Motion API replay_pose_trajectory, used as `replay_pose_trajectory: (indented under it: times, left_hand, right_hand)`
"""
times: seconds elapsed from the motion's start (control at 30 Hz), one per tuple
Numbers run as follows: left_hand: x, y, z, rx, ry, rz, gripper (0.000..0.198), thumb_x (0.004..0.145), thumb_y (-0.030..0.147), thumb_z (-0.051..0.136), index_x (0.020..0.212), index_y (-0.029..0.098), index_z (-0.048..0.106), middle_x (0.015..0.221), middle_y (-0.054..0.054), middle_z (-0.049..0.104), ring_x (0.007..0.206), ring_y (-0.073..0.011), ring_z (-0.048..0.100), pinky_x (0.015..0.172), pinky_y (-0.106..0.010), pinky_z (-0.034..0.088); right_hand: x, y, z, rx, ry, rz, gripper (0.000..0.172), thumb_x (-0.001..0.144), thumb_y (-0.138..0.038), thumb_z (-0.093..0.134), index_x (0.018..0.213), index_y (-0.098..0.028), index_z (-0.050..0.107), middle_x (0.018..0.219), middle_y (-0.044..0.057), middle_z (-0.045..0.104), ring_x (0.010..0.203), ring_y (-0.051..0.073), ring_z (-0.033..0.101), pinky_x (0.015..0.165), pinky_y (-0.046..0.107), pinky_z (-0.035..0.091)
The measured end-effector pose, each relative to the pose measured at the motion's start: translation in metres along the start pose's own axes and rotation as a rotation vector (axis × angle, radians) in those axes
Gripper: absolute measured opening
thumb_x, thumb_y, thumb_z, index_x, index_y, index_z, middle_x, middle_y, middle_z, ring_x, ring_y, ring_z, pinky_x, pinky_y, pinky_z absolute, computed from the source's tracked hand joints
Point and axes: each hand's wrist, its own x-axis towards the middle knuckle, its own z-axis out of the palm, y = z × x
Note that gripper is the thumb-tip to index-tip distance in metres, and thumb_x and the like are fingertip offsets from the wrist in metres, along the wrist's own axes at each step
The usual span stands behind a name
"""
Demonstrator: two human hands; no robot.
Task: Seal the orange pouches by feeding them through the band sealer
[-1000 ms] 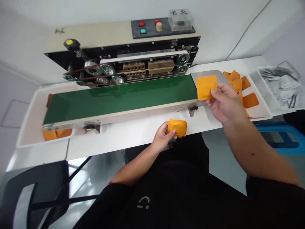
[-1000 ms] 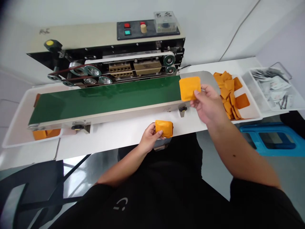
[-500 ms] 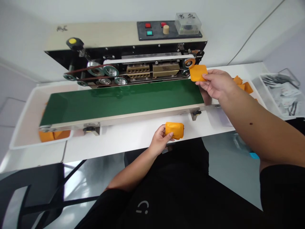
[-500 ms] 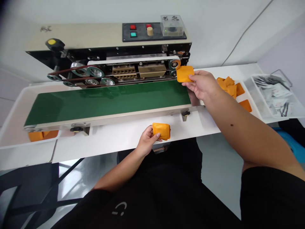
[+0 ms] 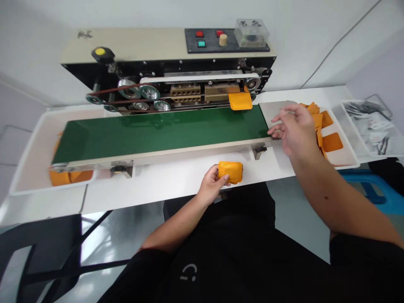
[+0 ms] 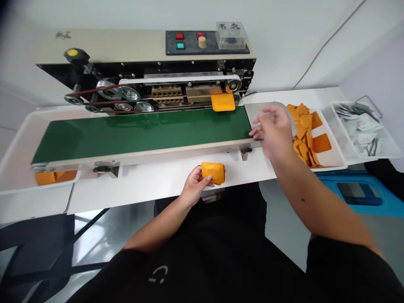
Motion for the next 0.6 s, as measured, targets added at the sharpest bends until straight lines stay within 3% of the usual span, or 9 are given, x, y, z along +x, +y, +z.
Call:
replay_pose_trajectory:
  times: [0.13, 0.27, 0.37, 0.5, 0.6]
  left_hand:
    - [0.002, -0.005, 0.003, -0.030, 0.015, -0.005, 0.060, 0.084, 0.056, 0.096, 0.123, 0.019, 0.070, 0.118, -0.008, 0.078, 0.097, -0.0198, 0.078, 0.071, -0.025, 0.067]
    - [0.003, -0.007, 0.010, -0.062, 0.019, -0.045, 0.064, 0.082, 0.056, 0.098, 0.126, 0.019, 0.071, 0.119, -0.009, 0.079, 0.097, -0.0214, 0.080, 0.072, -0.027, 0.068]
    - [0.003, -0.005, 0.016, -0.065, 0.031, -0.056, 0.064, 0.083, 0.058, 0.097, 0.127, 0.020, 0.070, 0.117, -0.008, 0.081, 0.097, -0.0209, 0.081, 0.074, -0.026, 0.067]
    - [0.002, -0.002, 0.021, -0.056, 0.051, -0.054, 0.068, 0.081, 0.059, 0.098, 0.128, 0.021, 0.069, 0.106, -0.006, 0.083, 0.090, -0.0186, 0.081, 0.076, -0.026, 0.066]
    - [0.001, 0.000, 0.021, -0.060, 0.068, -0.040, 0.068, 0.079, 0.060, 0.099, 0.125, 0.020, 0.068, 0.100, -0.004, 0.083, 0.087, -0.0182, 0.081, 0.075, -0.027, 0.067]
  right_hand:
    - [-0.074, 0.042, -0.014, -0.007, -0.067, -0.068, 0.022, 0.095, -0.032, 0.081, 0.111, -0.025, 0.068, 0.089, 0.000, 0.070, 0.061, 0.012, 0.063, 0.050, 0.023, 0.045]
    - [-0.124, 0.079, -0.008, -0.102, -0.313, 0.007, 0.039, 0.094, -0.039, 0.084, 0.131, -0.027, 0.075, 0.114, 0.006, 0.074, 0.088, 0.017, 0.069, 0.068, 0.026, 0.058]
    - [-0.137, 0.096, 0.000, -0.104, -0.424, 0.071, 0.038, 0.097, -0.048, 0.083, 0.127, -0.026, 0.078, 0.120, 0.007, 0.073, 0.101, 0.020, 0.070, 0.082, 0.031, 0.064]
    - [-0.142, 0.105, 0.008, -0.037, -0.380, 0.158, 0.039, 0.097, -0.058, 0.081, 0.112, -0.023, 0.081, 0.099, 0.005, 0.072, 0.087, 0.019, 0.067, 0.069, 0.028, 0.061]
    - [-0.143, 0.103, 0.011, 0.049, -0.364, 0.213, 0.045, 0.092, -0.064, 0.085, 0.108, -0.022, 0.081, 0.097, 0.006, 0.073, 0.085, 0.019, 0.068, 0.064, 0.027, 0.061]
